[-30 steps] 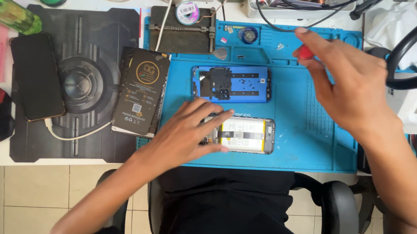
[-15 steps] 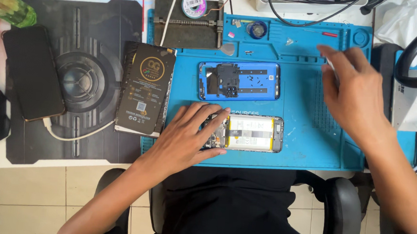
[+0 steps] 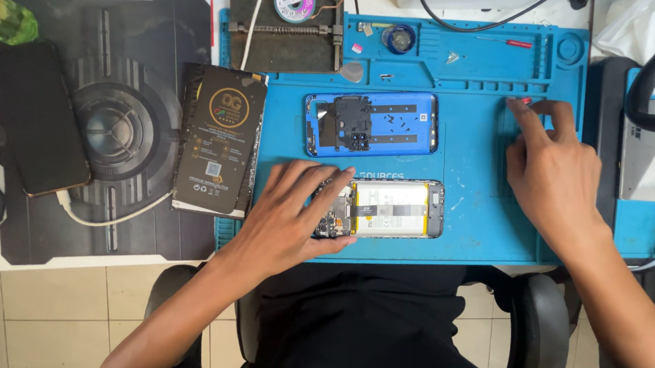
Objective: The person works at a repair bench on a disassembled smartphone. They use a screwdriver on the phone's internals, position a new battery with an attached flex cable into the phone body, and press a new display panel into place, aligning and pressing it down by hand.
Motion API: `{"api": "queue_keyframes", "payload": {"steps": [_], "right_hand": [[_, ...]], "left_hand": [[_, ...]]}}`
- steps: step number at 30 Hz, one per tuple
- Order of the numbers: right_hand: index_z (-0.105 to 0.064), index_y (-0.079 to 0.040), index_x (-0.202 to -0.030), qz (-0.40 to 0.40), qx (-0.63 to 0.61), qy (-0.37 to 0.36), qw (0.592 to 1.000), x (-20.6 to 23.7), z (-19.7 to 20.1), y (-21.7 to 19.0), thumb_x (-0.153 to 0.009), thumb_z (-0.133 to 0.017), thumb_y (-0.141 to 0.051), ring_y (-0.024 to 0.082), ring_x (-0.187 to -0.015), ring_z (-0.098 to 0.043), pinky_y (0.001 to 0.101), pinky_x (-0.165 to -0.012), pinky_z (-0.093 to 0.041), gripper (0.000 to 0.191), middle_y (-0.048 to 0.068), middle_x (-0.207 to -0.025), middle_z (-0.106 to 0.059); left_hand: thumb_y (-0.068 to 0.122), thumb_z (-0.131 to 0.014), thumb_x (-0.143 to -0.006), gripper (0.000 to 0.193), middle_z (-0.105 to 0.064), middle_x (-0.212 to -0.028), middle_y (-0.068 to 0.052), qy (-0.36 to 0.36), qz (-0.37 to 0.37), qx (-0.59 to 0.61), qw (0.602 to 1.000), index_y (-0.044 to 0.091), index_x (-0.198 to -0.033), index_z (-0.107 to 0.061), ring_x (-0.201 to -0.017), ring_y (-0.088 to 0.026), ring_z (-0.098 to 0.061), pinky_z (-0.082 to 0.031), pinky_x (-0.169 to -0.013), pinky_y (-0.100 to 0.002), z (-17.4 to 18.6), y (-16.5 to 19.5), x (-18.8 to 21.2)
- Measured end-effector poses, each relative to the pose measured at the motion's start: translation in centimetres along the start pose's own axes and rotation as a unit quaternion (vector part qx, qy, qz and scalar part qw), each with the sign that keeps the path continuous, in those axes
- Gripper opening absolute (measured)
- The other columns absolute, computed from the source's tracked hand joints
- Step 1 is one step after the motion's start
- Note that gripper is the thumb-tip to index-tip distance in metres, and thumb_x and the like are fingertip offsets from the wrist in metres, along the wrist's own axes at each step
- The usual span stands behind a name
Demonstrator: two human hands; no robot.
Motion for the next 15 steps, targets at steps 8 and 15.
{"api": "queue_keyframes", "payload": {"steps": [8,15], "right_hand": [[-0.065,-0.005,-0.133,0.039,0.012,0.018,0.999,0.1,3.0,-2.3,-0.086,-0.072,-0.004,0.033,-0.089,-0.069,0.0432,-0.065,-0.055,0.047,0.017,-0.125,-0.062],[-0.066,-0.011,-0.134,0.110,-0.133,-0.068,0.983,1.0,3.4,-4.2,-0.085,-0.078,-0.015,0.031,-0.095,-0.067,0.0409,-0.075,-0.060,0.050,0.012,-0.128,-0.064]], "left_hand": [[0.044,-0.087,-0.076,0.087,-0.058,-0.131,-0.016,0.026,-0.002,-0.008,1.000,0.001,-0.144,-0.053,-0.122,-0.033,-0.052,-0.040,-0.105,-0.051,-0.4,0.2,-0.7],[0.044,-0.087,-0.075,0.087,-0.057,-0.132,-0.015,0.009,0.008,-0.004,1.000,0.002,-0.143,-0.055,-0.124,-0.032,-0.050,-0.039,-0.108,-0.051,-0.9,0.0,-1.0]]}}
Point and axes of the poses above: each hand's wrist, its own x-axis away from the middle knuckle, its own z-axis out of the back of the hand, y = z × x, the point moved 7 cm from there along -x, towards the middle knuckle
